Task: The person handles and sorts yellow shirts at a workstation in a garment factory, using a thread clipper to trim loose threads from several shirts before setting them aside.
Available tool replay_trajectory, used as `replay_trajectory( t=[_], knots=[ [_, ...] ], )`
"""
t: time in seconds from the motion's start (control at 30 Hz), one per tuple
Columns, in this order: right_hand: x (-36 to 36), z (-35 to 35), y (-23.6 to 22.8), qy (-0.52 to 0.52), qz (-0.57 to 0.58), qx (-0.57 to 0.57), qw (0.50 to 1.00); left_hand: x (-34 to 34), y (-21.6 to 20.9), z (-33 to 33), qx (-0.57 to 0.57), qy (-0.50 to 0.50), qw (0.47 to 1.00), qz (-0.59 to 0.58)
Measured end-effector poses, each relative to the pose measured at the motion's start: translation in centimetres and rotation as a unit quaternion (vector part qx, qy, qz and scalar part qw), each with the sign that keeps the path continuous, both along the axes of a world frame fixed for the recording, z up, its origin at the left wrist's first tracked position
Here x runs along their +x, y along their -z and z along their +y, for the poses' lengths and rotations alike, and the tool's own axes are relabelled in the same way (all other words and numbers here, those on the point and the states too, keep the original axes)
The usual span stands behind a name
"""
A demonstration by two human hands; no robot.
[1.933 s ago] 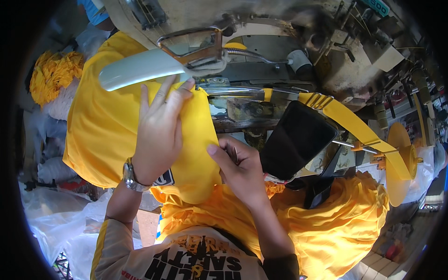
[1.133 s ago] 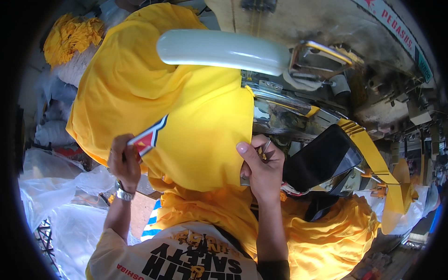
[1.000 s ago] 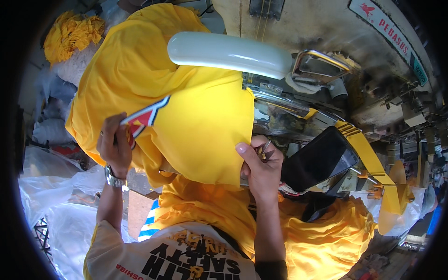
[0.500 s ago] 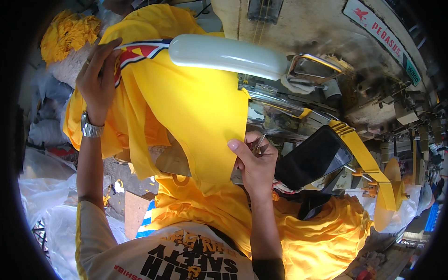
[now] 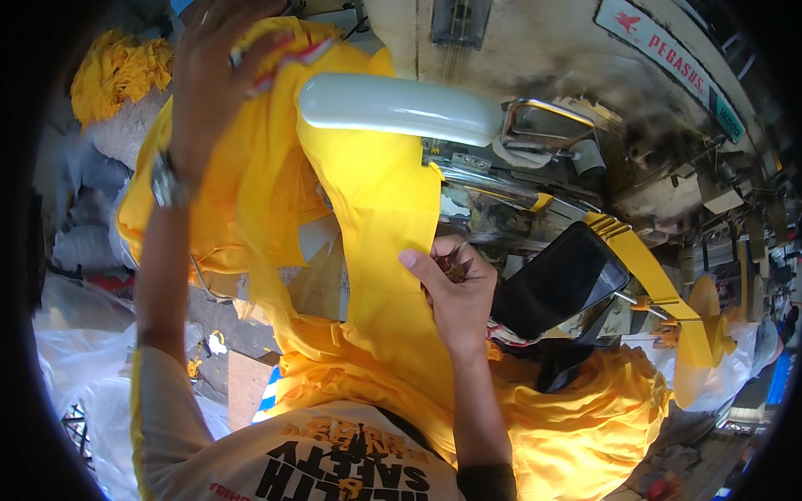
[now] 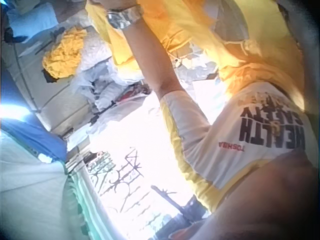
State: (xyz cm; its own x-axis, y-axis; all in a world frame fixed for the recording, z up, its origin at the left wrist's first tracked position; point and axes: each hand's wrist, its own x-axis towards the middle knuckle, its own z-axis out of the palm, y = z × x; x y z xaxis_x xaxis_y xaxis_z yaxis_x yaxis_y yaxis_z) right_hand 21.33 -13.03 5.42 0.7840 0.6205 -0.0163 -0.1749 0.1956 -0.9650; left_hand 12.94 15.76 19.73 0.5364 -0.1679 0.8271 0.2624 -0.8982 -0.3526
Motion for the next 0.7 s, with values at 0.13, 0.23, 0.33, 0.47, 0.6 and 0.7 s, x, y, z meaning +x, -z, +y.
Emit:
replay_trajectory(
  t=[0.13, 0.23, 0.33, 0.47, 0.6, 0.7],
  knots=[
    [-0.1, 0.0, -0.4, 0.003, 0.048, 0.041, 0.998, -4.7, 12.1, -14.3, -0.289, 0.027, 0.954, -0.079],
    [-0.1, 0.4, -0.2, -0.01, 0.039, 0.033, 0.999, -7.1, 16.7, -20.0, -0.542, 0.036, 0.836, 0.077],
    [0.2, 0.3, 0.2, 0.006, 0.064, 0.055, 0.996, -9.1, 16.7, -19.7, -0.708, 0.092, 0.685, 0.146],
    [0.1, 0.0, -0.8, -0.001, 0.104, 0.083, 0.991, -8.3, 14.7, -18.7, -0.755, 0.185, 0.628, 0.036],
    [0.1, 0.0, -0.7, -0.008, 0.114, 0.102, 0.988, -7.3, 12.9, -17.0, -0.727, 0.152, 0.668, 0.045],
    [0.1, -0.2, -0.3, -0.011, 0.106, 0.082, 0.991, -6.2, 10.5, -16.0, -0.672, 0.144, 0.726, 0.032]
  ],
)
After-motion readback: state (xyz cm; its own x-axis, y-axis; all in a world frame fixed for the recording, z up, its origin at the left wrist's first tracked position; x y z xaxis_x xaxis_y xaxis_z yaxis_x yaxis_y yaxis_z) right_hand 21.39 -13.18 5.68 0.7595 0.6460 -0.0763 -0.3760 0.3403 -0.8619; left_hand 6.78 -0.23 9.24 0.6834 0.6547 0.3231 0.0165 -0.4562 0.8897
